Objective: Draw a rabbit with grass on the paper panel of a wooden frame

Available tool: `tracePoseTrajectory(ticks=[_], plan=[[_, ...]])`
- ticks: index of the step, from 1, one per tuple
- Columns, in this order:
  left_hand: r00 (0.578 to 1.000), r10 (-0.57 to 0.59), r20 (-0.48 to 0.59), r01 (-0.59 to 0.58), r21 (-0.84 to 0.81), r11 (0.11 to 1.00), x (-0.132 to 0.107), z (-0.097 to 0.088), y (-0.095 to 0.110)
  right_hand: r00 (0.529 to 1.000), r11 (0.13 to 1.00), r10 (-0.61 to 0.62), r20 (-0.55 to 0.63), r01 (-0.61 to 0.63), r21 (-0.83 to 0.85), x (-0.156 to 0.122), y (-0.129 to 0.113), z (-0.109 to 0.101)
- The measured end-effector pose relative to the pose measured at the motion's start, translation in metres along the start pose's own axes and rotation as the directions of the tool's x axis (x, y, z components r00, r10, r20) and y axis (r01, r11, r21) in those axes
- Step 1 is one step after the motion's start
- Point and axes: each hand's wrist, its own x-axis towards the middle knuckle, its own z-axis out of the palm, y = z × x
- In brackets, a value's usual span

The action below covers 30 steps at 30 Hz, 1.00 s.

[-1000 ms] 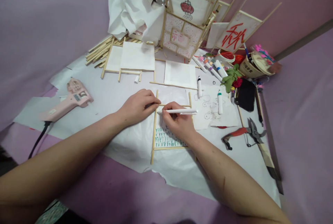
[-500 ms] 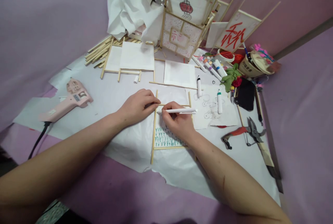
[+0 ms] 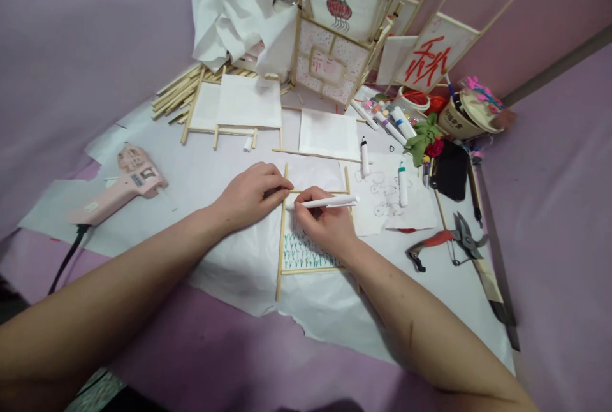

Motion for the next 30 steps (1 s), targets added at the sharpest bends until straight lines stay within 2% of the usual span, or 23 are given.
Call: tracePoseTrajectory(ticks=[18, 25, 30], plan=[[1.000, 0.007, -0.007, -0.007, 0.001, 1.000, -0.0005, 0.0013, -0.0009, 0.991, 0.999, -0.022, -0.133, 0.027, 0.032, -0.0009, -0.0049, -0.0012], [1.000, -0.019, 0.000, 0.019, -0.006, 1.000, 0.0000, -0.0015, 0.0025, 0.994, 0.998, -0.055, -0.099, 0.058, 0.022, -0.0011, -0.0018, -0.0001], [0.999, -0.029, 0.020, 0.029, -0.007, 1.000, 0.0002, -0.0027, 0.0034, 0.995, 0.999, -0.029, -0.090, 0.031, 0.026, -0.0013, -0.0020, 0.0004]])
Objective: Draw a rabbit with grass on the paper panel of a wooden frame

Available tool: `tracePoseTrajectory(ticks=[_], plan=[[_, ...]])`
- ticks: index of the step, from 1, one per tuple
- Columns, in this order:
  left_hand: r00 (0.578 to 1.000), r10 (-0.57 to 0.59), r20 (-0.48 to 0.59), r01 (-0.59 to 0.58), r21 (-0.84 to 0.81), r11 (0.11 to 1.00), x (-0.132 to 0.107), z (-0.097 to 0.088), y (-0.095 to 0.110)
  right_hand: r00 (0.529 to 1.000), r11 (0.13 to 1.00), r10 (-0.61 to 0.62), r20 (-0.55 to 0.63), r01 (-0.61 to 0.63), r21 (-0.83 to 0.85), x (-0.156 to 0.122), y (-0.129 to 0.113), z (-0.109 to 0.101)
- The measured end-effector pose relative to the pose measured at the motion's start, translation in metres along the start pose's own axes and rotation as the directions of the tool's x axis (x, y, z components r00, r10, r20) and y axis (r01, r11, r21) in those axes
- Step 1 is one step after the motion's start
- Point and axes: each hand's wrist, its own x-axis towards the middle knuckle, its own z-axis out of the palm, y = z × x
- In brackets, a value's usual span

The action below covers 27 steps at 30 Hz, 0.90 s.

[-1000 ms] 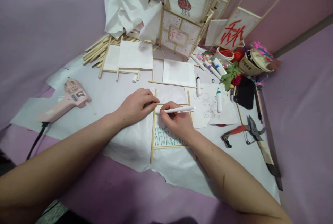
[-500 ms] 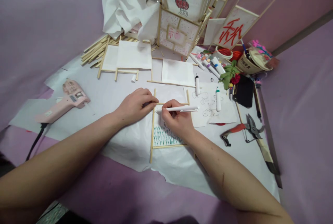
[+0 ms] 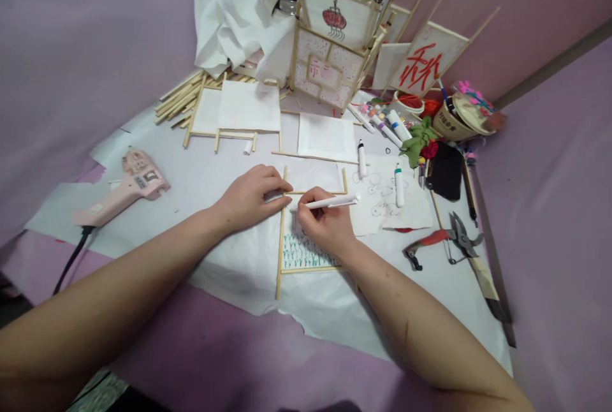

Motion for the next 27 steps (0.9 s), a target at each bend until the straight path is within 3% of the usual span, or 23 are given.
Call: tracePoseTrajectory(ticks=[27], plan=[[0.999, 0.027, -0.017, -0.027, -0.002, 1.000, -0.0006, 0.0025, -0.0030, 0.999, 0.998, 0.050, 0.016, -0.049, -0.042, 0.0007, 0.0006, 0.0008]])
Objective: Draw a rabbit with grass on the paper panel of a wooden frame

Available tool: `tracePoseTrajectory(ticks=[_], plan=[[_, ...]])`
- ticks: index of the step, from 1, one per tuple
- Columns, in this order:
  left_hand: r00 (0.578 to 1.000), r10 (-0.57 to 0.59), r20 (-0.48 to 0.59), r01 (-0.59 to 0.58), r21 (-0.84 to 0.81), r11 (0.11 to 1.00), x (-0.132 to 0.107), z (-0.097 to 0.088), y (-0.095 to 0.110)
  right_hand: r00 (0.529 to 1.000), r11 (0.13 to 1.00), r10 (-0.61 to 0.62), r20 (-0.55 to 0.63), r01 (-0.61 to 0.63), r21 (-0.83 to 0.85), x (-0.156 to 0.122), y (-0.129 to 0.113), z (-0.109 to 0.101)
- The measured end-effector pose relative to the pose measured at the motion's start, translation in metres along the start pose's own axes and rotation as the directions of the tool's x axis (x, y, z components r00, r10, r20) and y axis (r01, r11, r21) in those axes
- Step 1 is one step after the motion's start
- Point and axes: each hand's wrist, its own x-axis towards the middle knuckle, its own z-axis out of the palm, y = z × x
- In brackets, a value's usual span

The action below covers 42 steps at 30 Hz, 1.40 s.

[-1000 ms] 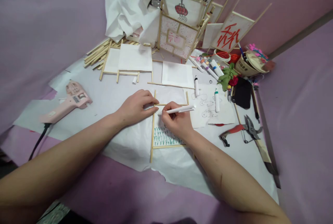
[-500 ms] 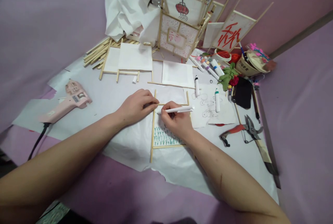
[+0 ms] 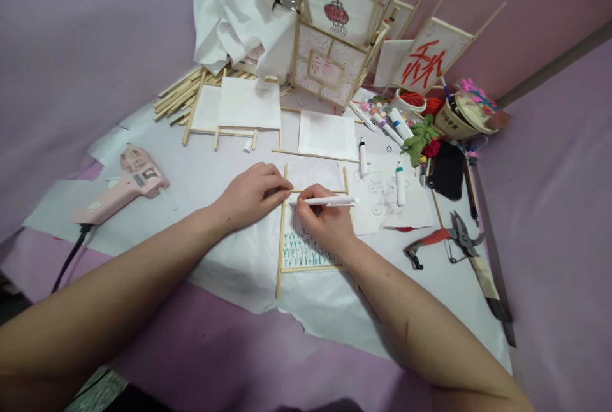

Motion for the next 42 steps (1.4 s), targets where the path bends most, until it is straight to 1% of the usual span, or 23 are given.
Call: tracePoseTrajectory(ticks=[14, 16, 19, 21, 28, 42], plan=[[1.000, 0.000, 0.005, 0.000, 0.005, 1.000, 0.0003, -0.0001, -0.0003, 1.000, 1.000, -0.012, 0.019, 0.012, 0.008, -0.0001, -0.0009, -0.0008], [1.000, -0.001, 0.007, 0.001, 0.005, 1.000, 0.0004, -0.0006, 0.0001, 1.000, 1.000, -0.021, -0.009, 0.021, 0.012, -0.0004, -0.0012, -0.0016], [1.000, -0.007, 0.016, 0.007, 0.010, 1.000, 0.0006, -0.0013, 0.0009, 0.995, 0.999, -0.043, -0.087, 0.045, 0.023, -0.0010, -0.0013, -0.0039], [1.000, -0.013, 0.021, 0.013, 0.014, 1.000, 0.0006, -0.0017, 0.0013, 0.993, 0.998, -0.051, -0.107, 0.053, 0.021, -0.0017, -0.0010, -0.0053], [1.000, -0.008, 0.016, 0.008, 0.012, 1.000, 0.0005, -0.0018, 0.0013, 0.999, 0.999, -0.048, -0.023, 0.048, 0.006, -0.0025, -0.0015, -0.0046], [1.000, -0.004, 0.008, 0.004, 0.004, 1.000, 0.0007, 0.0002, -0.0006, 0.999, 0.999, -0.032, 0.034, 0.031, 0.039, -0.0023, -0.0007, -0.0029]])
